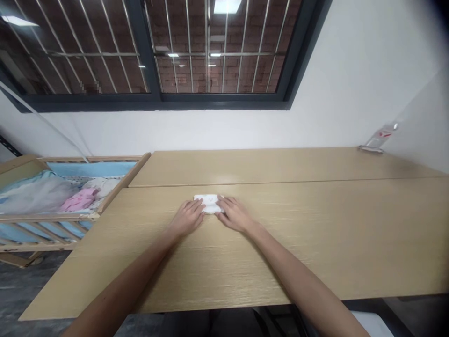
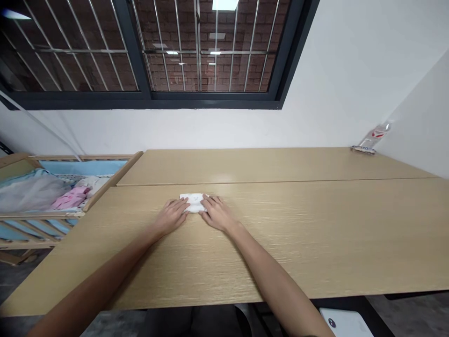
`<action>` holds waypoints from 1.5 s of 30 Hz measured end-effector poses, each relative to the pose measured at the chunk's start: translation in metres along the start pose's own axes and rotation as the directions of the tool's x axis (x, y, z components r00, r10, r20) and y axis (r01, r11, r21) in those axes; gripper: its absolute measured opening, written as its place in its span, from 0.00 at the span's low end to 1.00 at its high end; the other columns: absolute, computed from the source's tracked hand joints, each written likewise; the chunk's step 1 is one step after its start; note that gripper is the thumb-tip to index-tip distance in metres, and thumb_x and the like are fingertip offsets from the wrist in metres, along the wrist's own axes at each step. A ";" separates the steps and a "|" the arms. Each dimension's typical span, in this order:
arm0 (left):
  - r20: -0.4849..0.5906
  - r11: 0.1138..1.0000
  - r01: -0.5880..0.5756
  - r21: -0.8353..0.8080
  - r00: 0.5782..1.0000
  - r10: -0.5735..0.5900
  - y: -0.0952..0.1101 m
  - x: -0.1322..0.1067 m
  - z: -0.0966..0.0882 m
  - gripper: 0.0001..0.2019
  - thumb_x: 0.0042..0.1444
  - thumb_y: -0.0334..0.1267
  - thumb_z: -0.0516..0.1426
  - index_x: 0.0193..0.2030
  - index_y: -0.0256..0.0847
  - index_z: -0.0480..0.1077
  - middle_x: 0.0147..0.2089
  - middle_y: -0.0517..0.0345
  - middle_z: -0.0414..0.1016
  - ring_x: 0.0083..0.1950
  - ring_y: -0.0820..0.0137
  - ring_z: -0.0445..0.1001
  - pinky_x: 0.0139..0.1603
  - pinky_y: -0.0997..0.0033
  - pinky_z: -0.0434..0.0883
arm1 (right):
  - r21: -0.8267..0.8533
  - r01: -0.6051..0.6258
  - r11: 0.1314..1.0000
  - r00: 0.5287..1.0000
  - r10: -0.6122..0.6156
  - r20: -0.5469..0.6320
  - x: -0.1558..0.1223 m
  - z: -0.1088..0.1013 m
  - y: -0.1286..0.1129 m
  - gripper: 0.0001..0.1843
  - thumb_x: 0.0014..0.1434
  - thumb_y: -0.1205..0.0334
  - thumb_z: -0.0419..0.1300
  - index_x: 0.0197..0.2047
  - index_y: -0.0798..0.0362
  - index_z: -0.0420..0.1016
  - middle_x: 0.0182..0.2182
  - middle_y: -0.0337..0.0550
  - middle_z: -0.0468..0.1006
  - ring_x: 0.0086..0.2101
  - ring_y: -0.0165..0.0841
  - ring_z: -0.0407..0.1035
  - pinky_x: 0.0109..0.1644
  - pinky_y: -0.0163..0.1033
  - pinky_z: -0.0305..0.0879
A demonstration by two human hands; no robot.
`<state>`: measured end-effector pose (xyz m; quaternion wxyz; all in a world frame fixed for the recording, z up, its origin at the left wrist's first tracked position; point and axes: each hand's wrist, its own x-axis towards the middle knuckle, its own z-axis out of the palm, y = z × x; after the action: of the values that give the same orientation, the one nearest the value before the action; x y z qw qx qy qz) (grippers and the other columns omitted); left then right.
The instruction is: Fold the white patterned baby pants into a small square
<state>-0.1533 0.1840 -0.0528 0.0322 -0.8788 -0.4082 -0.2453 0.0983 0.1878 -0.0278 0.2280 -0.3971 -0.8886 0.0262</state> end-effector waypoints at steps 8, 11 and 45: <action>-0.084 0.997 0.075 -0.002 0.994 -0.075 0.009 0.000 -0.020 0.18 0.72 0.40 0.42 0.51 0.39 0.71 0.46 0.45 0.80 0.48 0.59 0.77 0.54 0.54 0.69 | 0.209 -0.024 0.978 0.986 0.057 -0.154 0.003 -0.014 -0.016 0.16 0.70 0.51 0.53 0.50 0.51 0.75 0.48 0.53 0.80 0.55 0.47 0.69 0.63 0.56 0.59; -0.123 0.994 0.109 -0.028 0.986 -0.112 0.013 -0.002 -0.030 0.18 0.72 0.41 0.42 0.49 0.40 0.71 0.47 0.45 0.79 0.48 0.59 0.76 0.53 0.56 0.69 | 0.415 -0.135 0.900 0.981 0.180 -0.072 0.000 -0.013 -0.021 0.21 0.63 0.47 0.62 0.53 0.50 0.71 0.47 0.49 0.79 0.47 0.43 0.72 0.53 0.49 0.68; 0.079 0.953 0.248 0.173 0.961 -0.264 0.040 -0.021 -0.046 0.19 0.69 0.48 0.49 0.56 0.37 0.69 0.49 0.42 0.79 0.51 0.54 0.77 0.52 0.56 0.71 | 0.789 -0.184 0.586 0.923 0.380 -0.067 0.004 0.012 -0.012 0.28 0.64 0.46 0.62 0.63 0.49 0.67 0.64 0.55 0.70 0.64 0.43 0.65 0.68 0.56 0.60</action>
<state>-0.1542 0.1306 -0.0165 0.0507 -0.8241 -0.5384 -0.1687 0.0828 0.1846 -0.0344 0.4683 -0.3983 -0.6840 0.3926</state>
